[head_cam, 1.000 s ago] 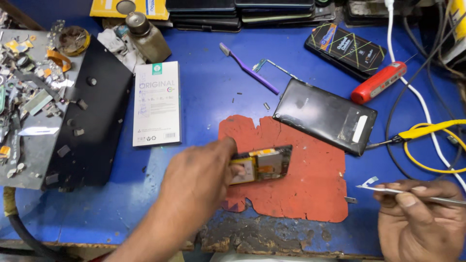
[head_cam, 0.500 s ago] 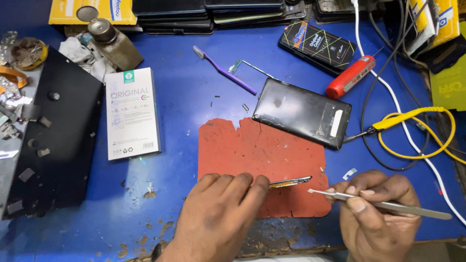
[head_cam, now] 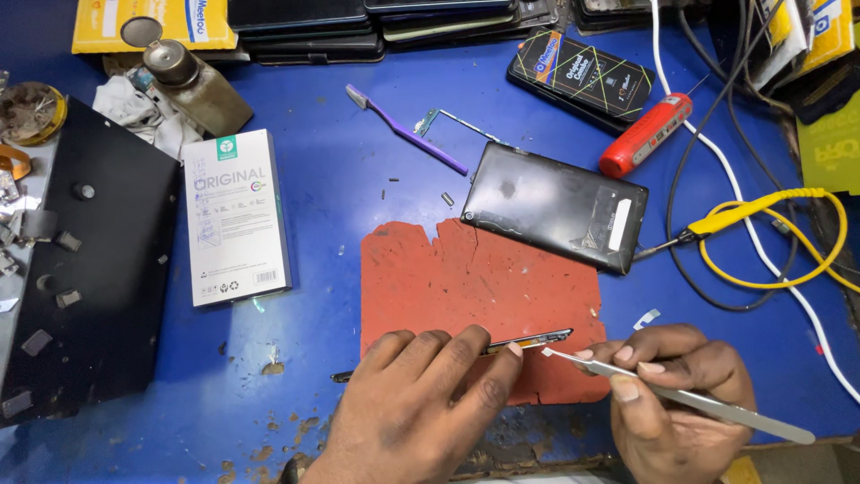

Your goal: The person pries open the back cover of a tablet using a metal pry tool, then works on the internal battery and board with tweezers, briefly powers the tablet on to check the screen, and continues peeling adhesive and separating the cover from the chassis by hand.

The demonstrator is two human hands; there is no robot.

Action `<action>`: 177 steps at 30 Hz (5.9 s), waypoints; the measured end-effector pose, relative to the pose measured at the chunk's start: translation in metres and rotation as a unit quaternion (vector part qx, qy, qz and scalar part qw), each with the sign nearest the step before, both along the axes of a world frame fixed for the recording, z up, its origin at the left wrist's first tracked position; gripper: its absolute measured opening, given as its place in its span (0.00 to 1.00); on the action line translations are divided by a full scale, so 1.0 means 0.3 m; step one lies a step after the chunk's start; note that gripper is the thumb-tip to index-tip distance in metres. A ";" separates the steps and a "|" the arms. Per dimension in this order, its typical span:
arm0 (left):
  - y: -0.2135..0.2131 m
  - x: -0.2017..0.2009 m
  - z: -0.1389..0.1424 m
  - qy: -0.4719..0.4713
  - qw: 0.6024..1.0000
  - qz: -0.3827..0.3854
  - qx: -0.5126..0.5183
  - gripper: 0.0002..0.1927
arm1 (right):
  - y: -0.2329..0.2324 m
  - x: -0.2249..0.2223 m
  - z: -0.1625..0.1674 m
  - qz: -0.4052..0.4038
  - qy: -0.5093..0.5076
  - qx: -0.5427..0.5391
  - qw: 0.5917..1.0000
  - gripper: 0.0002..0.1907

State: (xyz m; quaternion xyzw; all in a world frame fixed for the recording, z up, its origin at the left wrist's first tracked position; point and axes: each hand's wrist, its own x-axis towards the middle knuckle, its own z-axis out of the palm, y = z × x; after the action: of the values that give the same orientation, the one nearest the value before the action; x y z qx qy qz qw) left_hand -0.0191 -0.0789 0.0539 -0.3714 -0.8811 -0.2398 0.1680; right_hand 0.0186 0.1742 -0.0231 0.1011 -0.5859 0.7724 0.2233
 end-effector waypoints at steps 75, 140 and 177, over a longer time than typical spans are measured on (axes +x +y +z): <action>-0.010 -0.078 0.052 -0.066 0.996 -0.005 0.060 0.18 | 0.072 -0.156 0.169 0.048 -0.072 0.090 0.992 0.12; -0.014 -0.056 0.028 -0.090 0.995 -0.016 0.040 0.17 | 0.010 -0.101 0.170 0.137 0.208 0.549 0.798 0.15; 0.002 -0.070 0.040 -0.067 0.996 -0.020 0.058 0.16 | 0.024 -0.105 0.146 0.088 0.216 0.434 0.870 0.26</action>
State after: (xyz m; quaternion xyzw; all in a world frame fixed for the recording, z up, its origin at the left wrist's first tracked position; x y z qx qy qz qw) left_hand -0.0402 -0.0782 0.0657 -0.3614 -0.8674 -0.3180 0.1256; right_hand -0.0129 0.1814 0.0206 0.4035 -0.7881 0.4153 0.2090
